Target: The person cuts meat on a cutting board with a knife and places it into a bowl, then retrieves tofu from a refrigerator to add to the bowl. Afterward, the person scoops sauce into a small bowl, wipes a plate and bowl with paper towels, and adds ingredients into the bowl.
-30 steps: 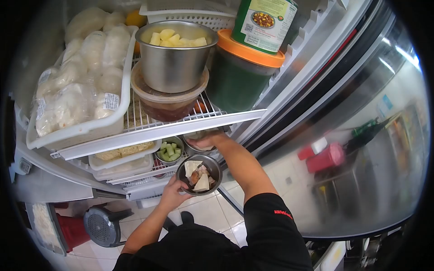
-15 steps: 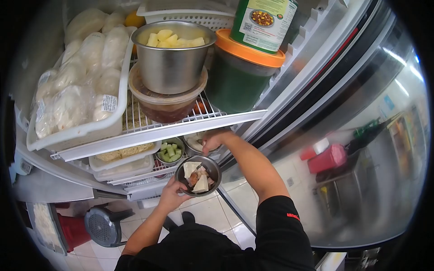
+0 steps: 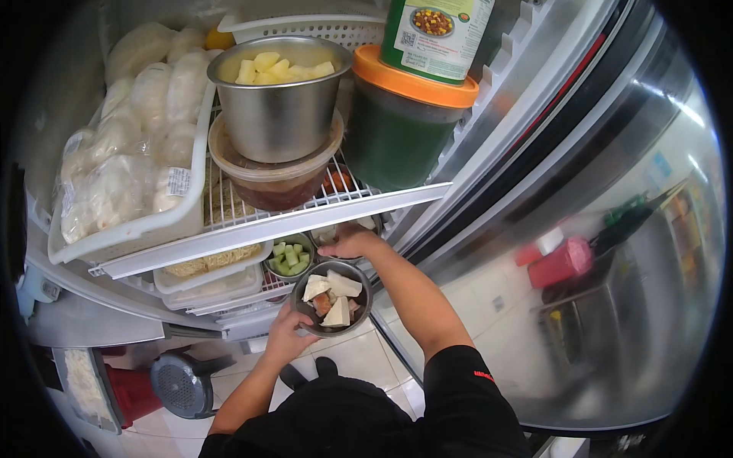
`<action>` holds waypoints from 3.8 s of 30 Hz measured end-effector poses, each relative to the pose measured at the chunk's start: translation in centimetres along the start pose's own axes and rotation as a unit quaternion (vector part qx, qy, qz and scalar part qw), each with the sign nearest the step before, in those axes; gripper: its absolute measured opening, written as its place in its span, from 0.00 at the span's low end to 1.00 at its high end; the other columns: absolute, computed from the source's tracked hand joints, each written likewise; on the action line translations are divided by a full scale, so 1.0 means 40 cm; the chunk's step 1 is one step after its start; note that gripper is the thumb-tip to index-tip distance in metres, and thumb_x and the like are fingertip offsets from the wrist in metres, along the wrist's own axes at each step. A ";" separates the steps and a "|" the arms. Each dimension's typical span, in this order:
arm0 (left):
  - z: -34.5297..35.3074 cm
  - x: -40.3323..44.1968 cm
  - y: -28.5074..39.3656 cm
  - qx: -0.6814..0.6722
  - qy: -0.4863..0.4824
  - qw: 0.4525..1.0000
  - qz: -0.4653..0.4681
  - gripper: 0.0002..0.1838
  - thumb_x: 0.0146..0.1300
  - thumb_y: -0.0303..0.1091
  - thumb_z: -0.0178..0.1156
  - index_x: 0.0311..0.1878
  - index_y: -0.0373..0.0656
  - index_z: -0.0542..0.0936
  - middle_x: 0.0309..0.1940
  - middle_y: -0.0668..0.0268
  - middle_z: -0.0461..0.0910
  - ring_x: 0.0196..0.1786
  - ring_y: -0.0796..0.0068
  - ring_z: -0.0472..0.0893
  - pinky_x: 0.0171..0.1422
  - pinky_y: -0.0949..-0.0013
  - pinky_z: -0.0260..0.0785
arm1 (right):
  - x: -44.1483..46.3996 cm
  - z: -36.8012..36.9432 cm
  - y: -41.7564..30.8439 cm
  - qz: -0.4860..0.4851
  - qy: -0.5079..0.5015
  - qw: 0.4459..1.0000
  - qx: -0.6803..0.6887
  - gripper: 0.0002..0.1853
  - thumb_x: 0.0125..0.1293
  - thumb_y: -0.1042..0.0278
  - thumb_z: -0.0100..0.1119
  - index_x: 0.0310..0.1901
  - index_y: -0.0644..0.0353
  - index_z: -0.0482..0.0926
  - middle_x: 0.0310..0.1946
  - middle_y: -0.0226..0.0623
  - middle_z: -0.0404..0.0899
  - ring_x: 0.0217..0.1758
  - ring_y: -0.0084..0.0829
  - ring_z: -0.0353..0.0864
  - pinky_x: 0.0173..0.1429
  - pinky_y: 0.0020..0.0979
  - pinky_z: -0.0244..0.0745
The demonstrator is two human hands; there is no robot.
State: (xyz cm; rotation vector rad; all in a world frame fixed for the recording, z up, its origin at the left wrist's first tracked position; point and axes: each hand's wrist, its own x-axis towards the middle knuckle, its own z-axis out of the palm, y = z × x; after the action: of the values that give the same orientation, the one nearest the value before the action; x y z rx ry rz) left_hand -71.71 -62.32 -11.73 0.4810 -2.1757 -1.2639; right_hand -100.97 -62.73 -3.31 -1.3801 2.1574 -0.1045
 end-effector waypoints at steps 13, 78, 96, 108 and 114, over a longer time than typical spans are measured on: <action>0.003 -0.020 -0.032 -0.042 0.007 0.998 -0.039 0.20 0.41 0.32 0.81 0.34 0.42 0.79 0.61 0.53 0.75 0.48 0.61 0.85 0.46 0.66 0.80 | 0.023 0.034 0.045 -0.015 0.061 0.997 0.051 0.24 0.52 0.46 0.67 0.40 0.62 0.85 0.40 0.48 0.85 0.43 0.40 0.84 0.50 0.36 0.77; -0.046 -0.106 -0.072 -0.045 0.015 0.998 -0.051 0.21 0.44 0.38 0.81 0.36 0.43 0.80 0.61 0.53 0.73 0.50 0.60 0.82 0.47 0.66 0.80 | 0.119 0.027 0.147 -0.029 0.309 0.896 -0.318 0.21 0.74 0.55 0.41 0.57 0.54 0.78 0.58 0.44 0.79 0.62 0.48 0.77 0.65 0.48 0.71; -0.034 -0.240 0.069 -0.049 0.127 0.986 -0.099 0.17 0.46 0.35 0.77 0.36 0.45 0.77 0.70 0.47 0.64 0.70 0.46 0.69 0.68 0.61 0.69 | 0.178 -0.044 0.299 -0.238 0.390 0.887 -0.060 0.30 0.57 0.65 0.69 0.60 0.67 0.71 0.56 0.50 0.74 0.60 0.47 0.74 0.69 0.40 0.67; -0.041 -0.575 0.409 0.189 0.481 0.848 -0.120 0.19 0.44 0.32 0.80 0.37 0.46 0.79 0.71 0.44 0.64 0.74 0.46 0.65 0.71 0.58 0.67 | -0.490 0.131 -0.598 -0.694 -0.015 0.720 -0.003 0.36 0.45 0.66 0.77 0.58 0.59 0.72 0.57 0.51 0.69 0.62 0.51 0.70 0.66 0.43 0.68; 0.035 -0.781 0.650 0.307 0.583 0.736 -0.155 0.20 0.41 0.31 0.80 0.35 0.47 0.79 0.71 0.42 0.63 0.71 0.45 0.70 0.67 0.60 0.70 | -0.681 0.192 -0.743 -0.847 -0.073 0.525 -0.051 0.48 0.40 0.40 0.80 0.61 0.60 0.74 0.64 0.54 0.67 0.69 0.56 0.64 0.71 0.51 0.61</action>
State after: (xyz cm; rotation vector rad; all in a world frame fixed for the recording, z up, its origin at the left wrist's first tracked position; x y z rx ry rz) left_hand -49.10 -31.10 1.17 1.4694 -1.2974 -0.0883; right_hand -64.72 -51.46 12.34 -2.7910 -0.0937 -0.5262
